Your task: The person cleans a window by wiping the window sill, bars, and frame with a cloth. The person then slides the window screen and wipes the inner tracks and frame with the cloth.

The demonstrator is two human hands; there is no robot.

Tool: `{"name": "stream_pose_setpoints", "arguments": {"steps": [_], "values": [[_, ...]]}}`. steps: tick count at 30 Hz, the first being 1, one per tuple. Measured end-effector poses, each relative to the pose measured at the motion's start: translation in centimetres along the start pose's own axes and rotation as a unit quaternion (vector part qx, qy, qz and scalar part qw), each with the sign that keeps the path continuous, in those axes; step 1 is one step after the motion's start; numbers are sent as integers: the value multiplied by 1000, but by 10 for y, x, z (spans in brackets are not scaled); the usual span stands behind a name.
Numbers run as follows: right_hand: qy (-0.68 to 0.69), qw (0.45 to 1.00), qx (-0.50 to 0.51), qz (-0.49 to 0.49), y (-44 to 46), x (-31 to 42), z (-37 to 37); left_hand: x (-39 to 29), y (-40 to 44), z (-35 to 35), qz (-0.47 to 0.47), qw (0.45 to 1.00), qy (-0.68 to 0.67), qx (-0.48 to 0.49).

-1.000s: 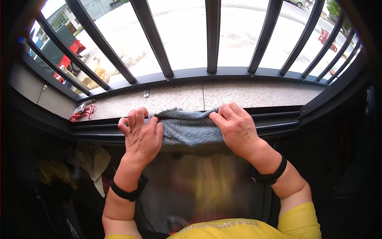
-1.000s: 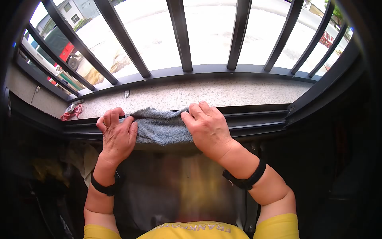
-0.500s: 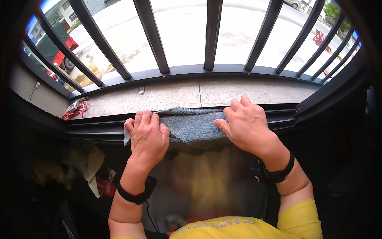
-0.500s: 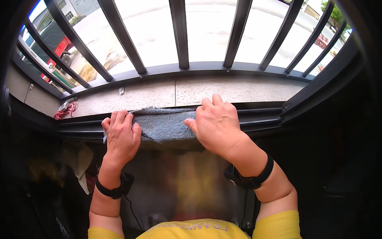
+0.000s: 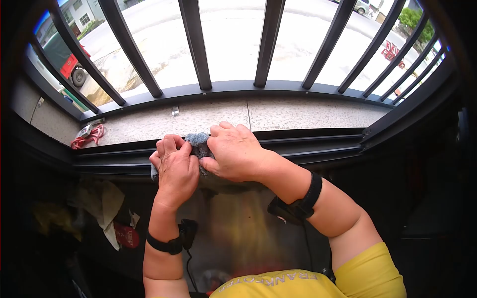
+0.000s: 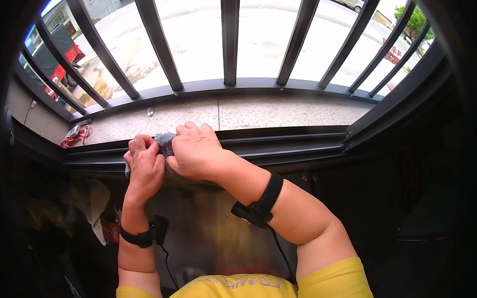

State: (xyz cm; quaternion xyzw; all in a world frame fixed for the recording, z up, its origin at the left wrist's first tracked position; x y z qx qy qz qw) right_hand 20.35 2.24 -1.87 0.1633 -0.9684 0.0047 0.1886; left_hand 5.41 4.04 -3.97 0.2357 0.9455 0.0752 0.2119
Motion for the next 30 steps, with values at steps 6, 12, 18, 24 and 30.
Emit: {"name": "stream_pose_setpoints", "arguments": {"steps": [6, 12, 18, 24, 30], "values": [[-18, 999, 30, 11, 10, 8, 3, 11, 18, -11, -55, 993, -66, 81], [-41, 997, 42, 47, -3, 0, -9, 5, 13, -8, -51, 990, -33, 124], [-93, 988, 64, 102, -30, -25, -33, -44, 21, 14, -33, 986, -59, 153], [-93, 988, 85, 89, -31, -23, -27, -48, 11, 20, -36, 995, -42, 81], [-11, 996, 61, 58, 3, 3, -1, -15, -1, -3, -82, 995, 57, 6]]}}
Point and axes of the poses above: each hand's wrist, its own y-axis towards the middle knuckle, its own z-axis out of the palm, x = y × z, the point moved 2 cm from there along y, towards the middle knuckle
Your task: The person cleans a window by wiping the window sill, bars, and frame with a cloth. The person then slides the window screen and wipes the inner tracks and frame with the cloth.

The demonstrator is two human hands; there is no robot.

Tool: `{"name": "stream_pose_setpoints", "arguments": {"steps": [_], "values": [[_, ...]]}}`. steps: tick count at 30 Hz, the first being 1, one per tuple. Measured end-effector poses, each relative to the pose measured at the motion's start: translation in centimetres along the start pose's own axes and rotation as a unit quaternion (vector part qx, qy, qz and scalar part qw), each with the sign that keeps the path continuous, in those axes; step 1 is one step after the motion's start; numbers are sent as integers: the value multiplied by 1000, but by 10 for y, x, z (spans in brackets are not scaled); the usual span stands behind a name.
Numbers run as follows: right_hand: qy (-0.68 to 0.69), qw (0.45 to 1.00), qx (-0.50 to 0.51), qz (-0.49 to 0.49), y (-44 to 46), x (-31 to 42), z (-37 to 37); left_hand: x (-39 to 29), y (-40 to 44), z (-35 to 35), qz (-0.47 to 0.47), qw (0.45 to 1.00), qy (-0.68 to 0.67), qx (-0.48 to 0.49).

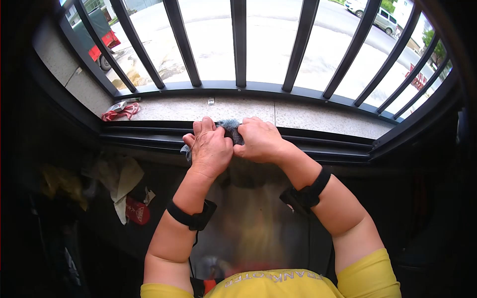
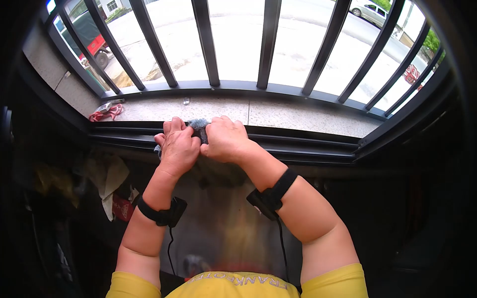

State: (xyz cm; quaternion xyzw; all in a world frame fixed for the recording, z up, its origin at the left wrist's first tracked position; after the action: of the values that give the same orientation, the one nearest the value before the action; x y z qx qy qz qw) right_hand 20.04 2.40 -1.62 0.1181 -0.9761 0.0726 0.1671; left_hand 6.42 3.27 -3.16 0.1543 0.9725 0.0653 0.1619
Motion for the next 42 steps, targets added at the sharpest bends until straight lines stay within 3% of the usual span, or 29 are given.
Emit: {"name": "stream_pose_setpoints", "arguments": {"steps": [6, 9, 11, 13, 15, 17, 19, 23, 25, 26, 27, 29, 30, 31, 33, 35, 38, 39, 41, 42], "values": [[14, 1000, 23, -4, 12, 20, 1, 44, 1, -26, -73, 989, 127, -36], [17, 1000, -12, -11, 3, 17, 2, 82, 4, -30, -124, 963, 216, -103], [14, 1000, -13, -13, -2, 20, 3, 100, 8, -33, -124, 964, 206, -116], [-35, 997, -72, 0, -6, 24, 2, 99, 15, -36, -139, 963, 217, -83], [-57, 997, -59, 14, -8, 25, -2, 94, 24, -35, -130, 964, 230, -21], [-78, 995, -48, 24, -4, 26, -7, 85, 27, -32, -149, 963, 223, 17], [-62, 997, 37, 28, 3, 26, -8, 77, 26, -23, -106, 973, 205, -10], [-57, 996, 72, 13, 16, 37, -8, 40, 22, -16, -26, 993, 110, 17], [87, 996, -1, -15, 34, 32, 11, 43, 27, -14, -20, 999, 31, 30], [170, 984, 36, -50, 42, 37, 9, 45, 29, -11, -14, 997, -50, 48], [169, 984, 38, -50, 46, 39, 6, 53, 31, -10, -16, 997, -52, 49], [354, 916, 166, 90, 44, 43, 0, 73, 37, -9, 27, 981, -157, 113], [383, 896, 197, 109, 41, 48, -6, 77, 39, -7, 39, 979, -141, 140], [381, 897, 199, 107, 42, 46, -1, 77, 37, -5, 37, 980, -142, 138], [484, 841, 197, 143, 41, 43, 8, 61, 32, -16, -86, 985, -93, 116], [501, 829, 188, 162, 32, 48, 11, 64, 29, -16, -91, 984, -85, 128], [647, 732, 137, 162, 24, 56, 15, 69, 34, -8, -89, 976, -143, 139], [647, 733, 139, 159, 26, 53, 16, 66, 35, -14, -91, 976, -141, 137], [746, 635, 154, 125, 32, 44, 23, 56, 31, -26, -157, 940, -244, 178], [753, 625, 158, 127, 34, 43, 27, 60, 31, -23, -184, 932, -273, 150]]}}
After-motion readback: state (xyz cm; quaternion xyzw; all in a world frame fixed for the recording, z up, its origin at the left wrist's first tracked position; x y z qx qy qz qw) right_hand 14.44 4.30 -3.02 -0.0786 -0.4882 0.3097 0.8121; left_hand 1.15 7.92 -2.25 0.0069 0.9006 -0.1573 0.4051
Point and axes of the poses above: each hand's wrist, its own y-axis towards the middle knuckle, its own z-axis out of the palm, x = y × z, the point moved 2 cm from there along y, towards the middle knuckle
